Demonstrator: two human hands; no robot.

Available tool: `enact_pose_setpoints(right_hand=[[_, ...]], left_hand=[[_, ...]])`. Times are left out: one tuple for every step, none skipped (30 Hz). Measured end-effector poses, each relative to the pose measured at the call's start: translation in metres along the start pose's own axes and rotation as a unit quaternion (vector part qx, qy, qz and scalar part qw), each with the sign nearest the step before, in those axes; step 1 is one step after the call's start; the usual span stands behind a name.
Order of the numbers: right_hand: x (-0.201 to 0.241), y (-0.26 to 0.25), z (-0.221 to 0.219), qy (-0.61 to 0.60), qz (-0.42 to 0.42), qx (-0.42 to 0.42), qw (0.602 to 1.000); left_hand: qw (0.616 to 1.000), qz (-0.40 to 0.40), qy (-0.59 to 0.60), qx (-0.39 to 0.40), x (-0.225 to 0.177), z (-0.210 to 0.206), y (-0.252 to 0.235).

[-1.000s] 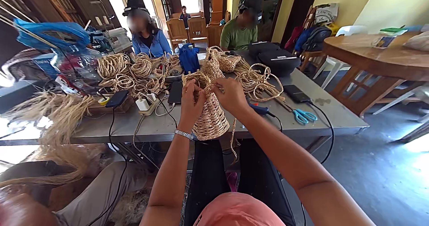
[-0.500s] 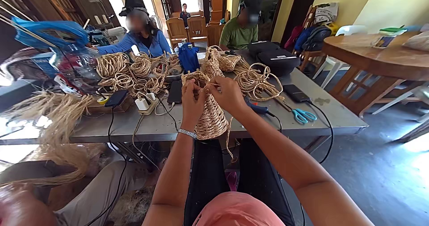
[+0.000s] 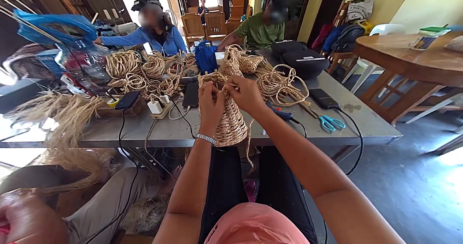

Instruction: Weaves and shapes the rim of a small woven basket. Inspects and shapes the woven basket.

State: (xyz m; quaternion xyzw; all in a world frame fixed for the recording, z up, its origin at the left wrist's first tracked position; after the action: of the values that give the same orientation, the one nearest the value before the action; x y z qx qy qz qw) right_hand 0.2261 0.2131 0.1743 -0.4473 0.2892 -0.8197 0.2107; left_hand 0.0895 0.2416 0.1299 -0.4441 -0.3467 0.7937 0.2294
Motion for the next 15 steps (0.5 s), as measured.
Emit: enact_pose_setpoints(right_hand=[[-0.0007, 0.0007, 0.0006, -0.007, -0.002, 0.001, 1.0], [-0.0016, 0.0008, 0.0011, -0.011, 0.0, 0.002, 1.0], [-0.0025, 0.0007, 0.0014, -0.013, 0.004, 0.005, 1.0], [-0.0031, 0.0008, 0.0014, -0.015, 0.008, 0.009, 1.0], [-0.0036, 0.0008, 0.0012, -0.014, 0.013, 0.011, 1.0], [-0.0039, 0.0006, 0.0008, -0.011, 0.02, 0.014, 1.0], [-0.004, 0.0009, 0.0007, -0.008, 0.023, 0.015, 1.0], [-0.004, 0.0011, 0.0007, -0.007, 0.022, 0.017, 1.0], [-0.0043, 0.0012, 0.0008, -0.009, 0.021, 0.017, 1.0], [-0.0049, 0.0014, 0.0008, -0.009, 0.022, 0.015, 1.0], [-0.0055, 0.0019, 0.0006, -0.009, 0.024, 0.012, 1.0], [-0.0057, 0.0022, 0.0004, -0.005, 0.025, 0.011, 1.0], [-0.0056, 0.0022, 0.0003, 0.0, 0.027, 0.01, 1.0], [-0.0048, 0.0017, 0.0004, 0.009, 0.026, 0.012, 1.0], [-0.0038, 0.0007, 0.0002, 0.02, 0.028, 0.016, 0.999]], left_hand=[[1.0, -0.001, -0.003, 0.003, -0.0011, 0.0004, 0.0014], [1.0, -0.003, -0.008, 0.007, -0.0022, 0.0009, 0.0029], [1.0, -0.006, -0.003, -0.001, -0.0016, 0.0001, 0.0019], [1.0, -0.011, 0.001, -0.01, -0.001, -0.0008, 0.0014], [1.0, -0.017, 0.004, -0.017, -0.0004, -0.0016, 0.0013], [0.999, -0.024, 0.007, -0.021, 0.0001, -0.0021, 0.0011], [0.999, -0.029, 0.012, -0.02, 0.0007, -0.002, 0.0007], [0.999, -0.033, 0.02, -0.015, 0.0013, -0.0011, -0.0005], [0.999, -0.034, 0.033, -0.008, 0.002, -0.0002, -0.0017], [0.998, -0.031, 0.046, -0.001, 0.0029, 0.0006, -0.0023], [0.998, -0.025, 0.056, 0.008, 0.004, 0.0011, -0.0024], [0.998, -0.018, 0.061, 0.013, 0.005, 0.0013, -0.0026], [0.998, -0.012, 0.061, 0.014, 0.0055, 0.0017, -0.0033], [0.998, -0.005, 0.054, 0.013, 0.005, 0.0019, -0.0044], [0.999, 0.001, 0.042, 0.011, 0.0039, 0.0021, -0.005]])
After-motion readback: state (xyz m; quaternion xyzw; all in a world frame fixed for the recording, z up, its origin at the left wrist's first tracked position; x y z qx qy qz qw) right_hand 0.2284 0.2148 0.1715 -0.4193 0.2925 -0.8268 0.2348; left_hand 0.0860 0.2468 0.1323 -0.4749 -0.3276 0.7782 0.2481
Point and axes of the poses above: each hand's wrist, its own y-axis away from the middle knuckle, its own z-axis out of the back of the hand, x = y × z, the point moved 5 cm from there along -y, towards the middle knuckle, and after that the axes turned 14 degrees about -y, right-handed, at the moved point
